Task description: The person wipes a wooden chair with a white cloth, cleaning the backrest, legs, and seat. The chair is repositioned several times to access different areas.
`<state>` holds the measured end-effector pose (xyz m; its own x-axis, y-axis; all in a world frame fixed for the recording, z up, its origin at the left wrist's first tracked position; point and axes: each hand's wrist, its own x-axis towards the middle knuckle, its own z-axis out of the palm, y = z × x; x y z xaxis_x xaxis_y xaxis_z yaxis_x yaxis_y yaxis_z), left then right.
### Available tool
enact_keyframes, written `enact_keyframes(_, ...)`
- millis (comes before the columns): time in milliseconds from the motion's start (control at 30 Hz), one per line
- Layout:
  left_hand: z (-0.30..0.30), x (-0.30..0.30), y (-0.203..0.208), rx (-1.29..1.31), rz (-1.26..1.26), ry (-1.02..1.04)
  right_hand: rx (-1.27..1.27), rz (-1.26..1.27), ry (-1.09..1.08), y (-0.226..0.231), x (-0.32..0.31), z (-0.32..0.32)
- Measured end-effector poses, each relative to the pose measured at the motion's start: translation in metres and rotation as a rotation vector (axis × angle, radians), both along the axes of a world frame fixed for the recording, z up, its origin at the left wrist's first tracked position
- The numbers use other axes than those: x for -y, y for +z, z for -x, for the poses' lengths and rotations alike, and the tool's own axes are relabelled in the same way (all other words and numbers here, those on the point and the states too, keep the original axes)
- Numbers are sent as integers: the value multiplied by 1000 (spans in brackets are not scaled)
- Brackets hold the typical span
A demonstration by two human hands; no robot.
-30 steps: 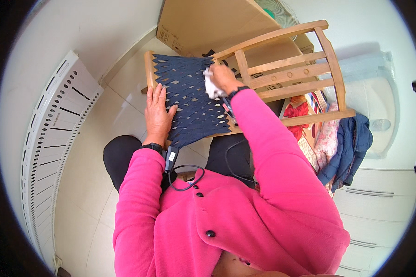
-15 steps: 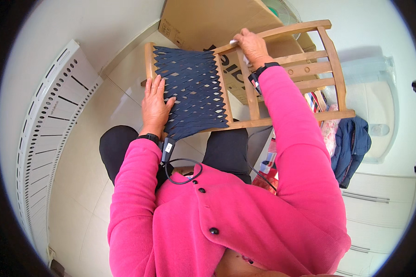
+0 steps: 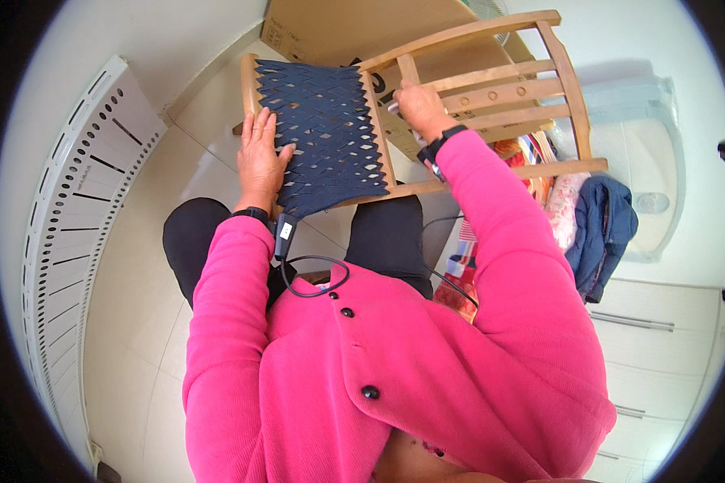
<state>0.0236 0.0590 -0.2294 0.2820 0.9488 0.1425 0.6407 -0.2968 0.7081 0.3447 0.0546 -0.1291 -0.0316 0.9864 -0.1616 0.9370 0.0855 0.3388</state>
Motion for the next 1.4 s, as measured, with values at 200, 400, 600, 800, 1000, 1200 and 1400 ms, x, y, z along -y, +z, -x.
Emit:
enact_keyframes(200, 1, 1, 1, -34, 8, -1, -146, 3, 19, 11, 120, 17)
enact_keyframes(400, 2, 2, 2, -56, -13, -29, -177, 115, -116, 34, 194, 44)
enact_keyframes(600, 1, 3, 0, -82, -46, -28, -721, -72, -238, 42, 165, 30)
enact_keyframes(800, 0, 2, 1, -71, -49, -19, -616, -448, -122, -6, 34, 31)
enact_keyframes(1000, 0, 0, 2, -44, -13, -3, -514, -512, -402, -77, -46, 30)
enact_keyframes(1200, -2, -1, -2, -58, -28, 2, -450, -478, -301, -112, -52, 13)
enact_keyframes(1400, -2, -1, 0, -33, -28, -8, -122, -440, -208, -109, -17, 33)
